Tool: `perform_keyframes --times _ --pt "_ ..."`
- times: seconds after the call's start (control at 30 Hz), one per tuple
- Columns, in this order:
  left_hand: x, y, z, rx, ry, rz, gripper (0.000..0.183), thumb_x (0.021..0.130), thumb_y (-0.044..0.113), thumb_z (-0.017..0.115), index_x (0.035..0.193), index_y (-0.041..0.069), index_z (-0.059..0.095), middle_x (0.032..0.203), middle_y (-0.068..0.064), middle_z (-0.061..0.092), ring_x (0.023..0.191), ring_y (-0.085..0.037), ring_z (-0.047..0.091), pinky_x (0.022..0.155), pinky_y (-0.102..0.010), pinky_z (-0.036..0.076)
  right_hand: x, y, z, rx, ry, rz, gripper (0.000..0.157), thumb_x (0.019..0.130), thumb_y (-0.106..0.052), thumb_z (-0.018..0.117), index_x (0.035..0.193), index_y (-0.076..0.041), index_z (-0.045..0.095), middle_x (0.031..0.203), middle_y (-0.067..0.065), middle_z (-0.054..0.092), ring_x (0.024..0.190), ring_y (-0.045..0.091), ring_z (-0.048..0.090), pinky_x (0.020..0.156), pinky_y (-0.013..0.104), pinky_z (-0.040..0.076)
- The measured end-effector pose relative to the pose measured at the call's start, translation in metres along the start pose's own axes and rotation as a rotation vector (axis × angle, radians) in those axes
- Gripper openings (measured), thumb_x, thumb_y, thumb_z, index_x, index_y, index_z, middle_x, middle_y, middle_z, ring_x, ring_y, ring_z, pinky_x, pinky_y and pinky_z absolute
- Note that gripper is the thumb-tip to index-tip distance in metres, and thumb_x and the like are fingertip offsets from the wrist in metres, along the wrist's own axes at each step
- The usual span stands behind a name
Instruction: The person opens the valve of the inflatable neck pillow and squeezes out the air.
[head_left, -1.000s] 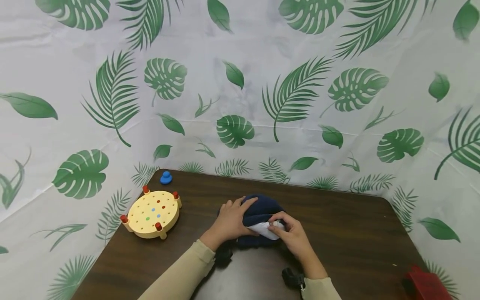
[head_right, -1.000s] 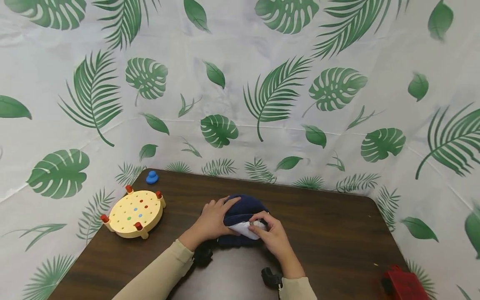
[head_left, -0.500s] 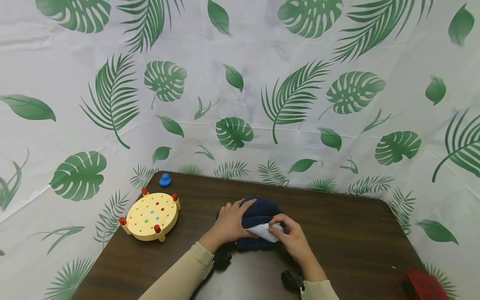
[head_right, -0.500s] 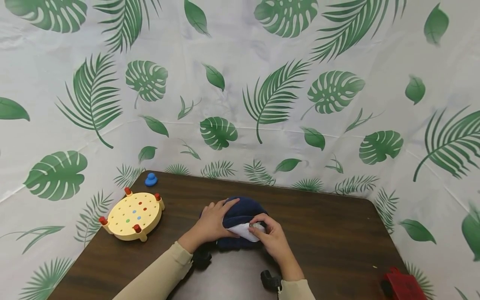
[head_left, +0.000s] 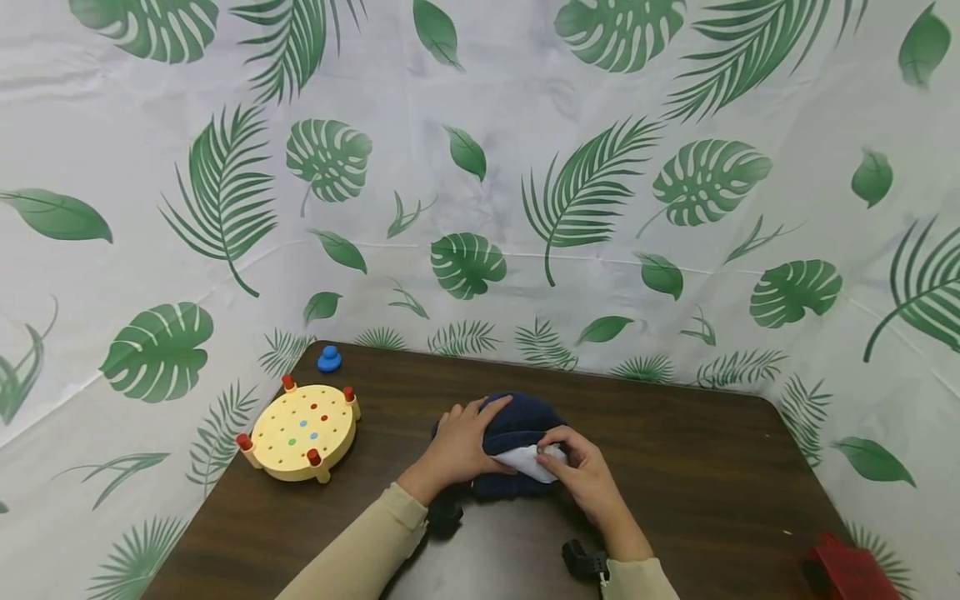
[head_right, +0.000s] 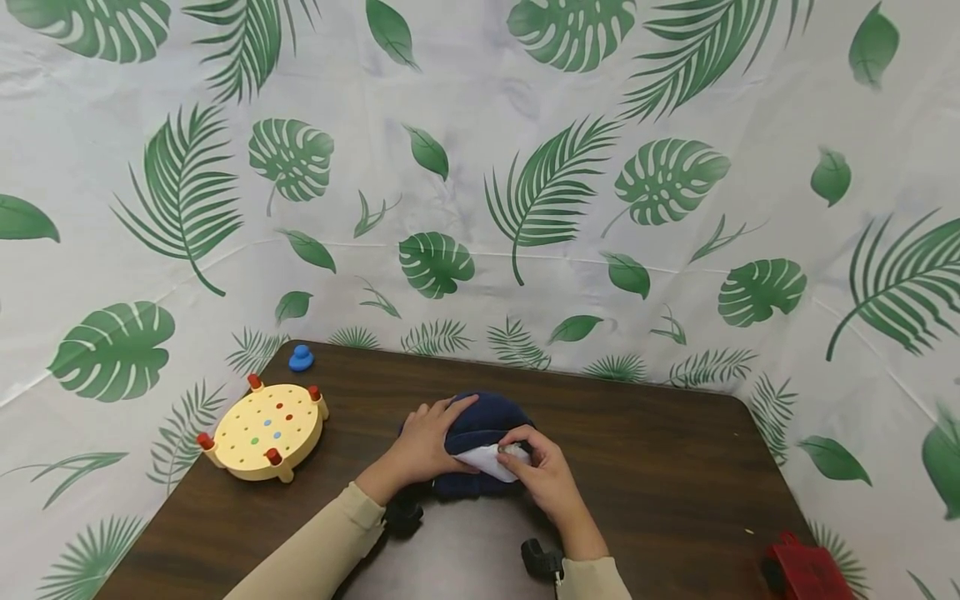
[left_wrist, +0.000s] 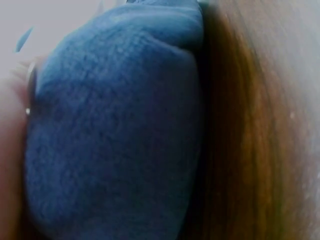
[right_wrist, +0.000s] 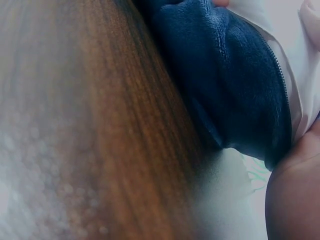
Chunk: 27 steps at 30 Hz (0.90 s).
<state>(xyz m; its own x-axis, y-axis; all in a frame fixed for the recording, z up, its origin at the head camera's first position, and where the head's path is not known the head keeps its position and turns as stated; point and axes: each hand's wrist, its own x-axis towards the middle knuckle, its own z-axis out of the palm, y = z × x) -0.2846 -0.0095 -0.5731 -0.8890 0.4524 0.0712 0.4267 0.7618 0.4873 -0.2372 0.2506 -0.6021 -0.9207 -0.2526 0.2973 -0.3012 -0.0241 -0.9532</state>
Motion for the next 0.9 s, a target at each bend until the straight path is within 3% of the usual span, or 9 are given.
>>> perform_keyframes --times 0.2,0.57,0.9 --pt "0.0005 0.0019 -0.0024 -0.007 0.003 0.001 0.115 0.076 0.073 0.089 0.171 0.047 0.030 0.163 -0.014 0.054 0.126 -0.036 0.055 0.107 -0.060 0.044 0.0011 -0.0020 -0.0002 -0.007 0.005 -0.001 0.020 0.098 0.002 0.077 0.116 -0.001 0.069 0.115 -0.004 0.070 0.107 0.008 0.066 0.088 0.023 0.055" --pt "0.0017 0.0013 -0.0023 0.008 0.016 0.017 0.111 0.077 0.069 0.091 0.170 0.044 0.035 0.145 -0.004 0.068 0.097 -0.019 0.051 0.094 -0.046 0.044 0.0017 -0.0044 -0.0006 -0.083 0.033 0.047 0.019 0.098 -0.005 0.080 0.115 -0.001 0.070 0.113 -0.008 0.070 0.102 0.010 0.066 0.083 0.025 0.056" --pt "0.0007 0.0027 -0.0041 -0.044 0.051 0.032 0.104 0.079 0.066 0.091 0.167 0.043 0.042 0.149 0.006 0.071 0.082 -0.014 0.043 0.082 -0.036 0.035 0.0014 -0.0040 -0.0015 -0.062 0.019 0.034 0.019 0.099 -0.002 0.078 0.116 0.000 0.069 0.113 -0.008 0.070 0.100 0.010 0.066 0.082 0.027 0.058"
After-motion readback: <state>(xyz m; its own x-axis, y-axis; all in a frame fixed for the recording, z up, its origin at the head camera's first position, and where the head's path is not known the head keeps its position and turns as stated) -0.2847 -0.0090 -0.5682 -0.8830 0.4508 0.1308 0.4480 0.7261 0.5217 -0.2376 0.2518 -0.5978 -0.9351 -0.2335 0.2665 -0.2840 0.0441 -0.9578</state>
